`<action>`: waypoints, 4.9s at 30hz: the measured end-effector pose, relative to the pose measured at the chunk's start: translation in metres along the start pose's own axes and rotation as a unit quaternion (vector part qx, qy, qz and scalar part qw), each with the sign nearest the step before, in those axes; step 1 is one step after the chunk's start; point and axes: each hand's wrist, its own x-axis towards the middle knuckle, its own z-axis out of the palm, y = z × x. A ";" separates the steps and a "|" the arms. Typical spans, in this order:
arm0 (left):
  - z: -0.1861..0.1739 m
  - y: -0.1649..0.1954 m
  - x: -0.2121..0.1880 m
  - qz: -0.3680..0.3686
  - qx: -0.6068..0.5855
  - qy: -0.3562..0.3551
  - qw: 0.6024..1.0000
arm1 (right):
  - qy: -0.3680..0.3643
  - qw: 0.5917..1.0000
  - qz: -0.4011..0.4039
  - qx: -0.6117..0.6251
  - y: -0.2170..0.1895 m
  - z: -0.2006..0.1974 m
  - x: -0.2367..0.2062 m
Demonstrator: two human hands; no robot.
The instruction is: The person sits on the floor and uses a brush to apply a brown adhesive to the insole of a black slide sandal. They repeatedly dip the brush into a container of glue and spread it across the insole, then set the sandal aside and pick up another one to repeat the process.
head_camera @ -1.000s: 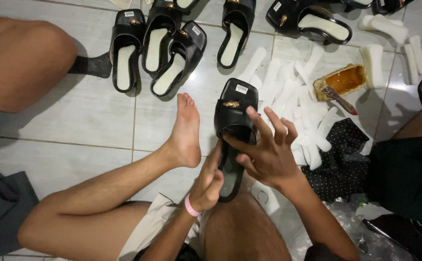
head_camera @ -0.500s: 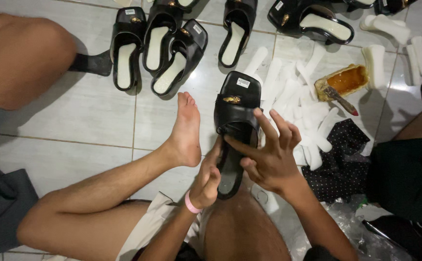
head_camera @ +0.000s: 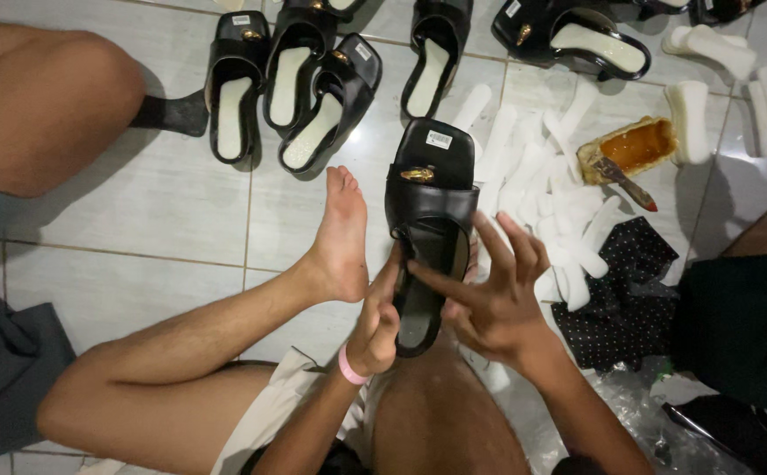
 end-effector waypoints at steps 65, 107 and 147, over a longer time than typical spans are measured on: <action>0.001 -0.024 -0.012 -0.059 -0.072 -0.021 0.995 | 0.116 0.827 0.551 0.004 0.283 0.021 -0.068; 0.002 -0.021 -0.001 -0.040 0.002 -0.015 0.999 | 0.022 0.965 0.109 0.238 -0.005 0.014 -0.026; 0.004 -0.001 0.008 -0.025 0.010 -0.012 1.000 | 0.046 0.999 -0.013 0.004 -0.005 0.002 -0.025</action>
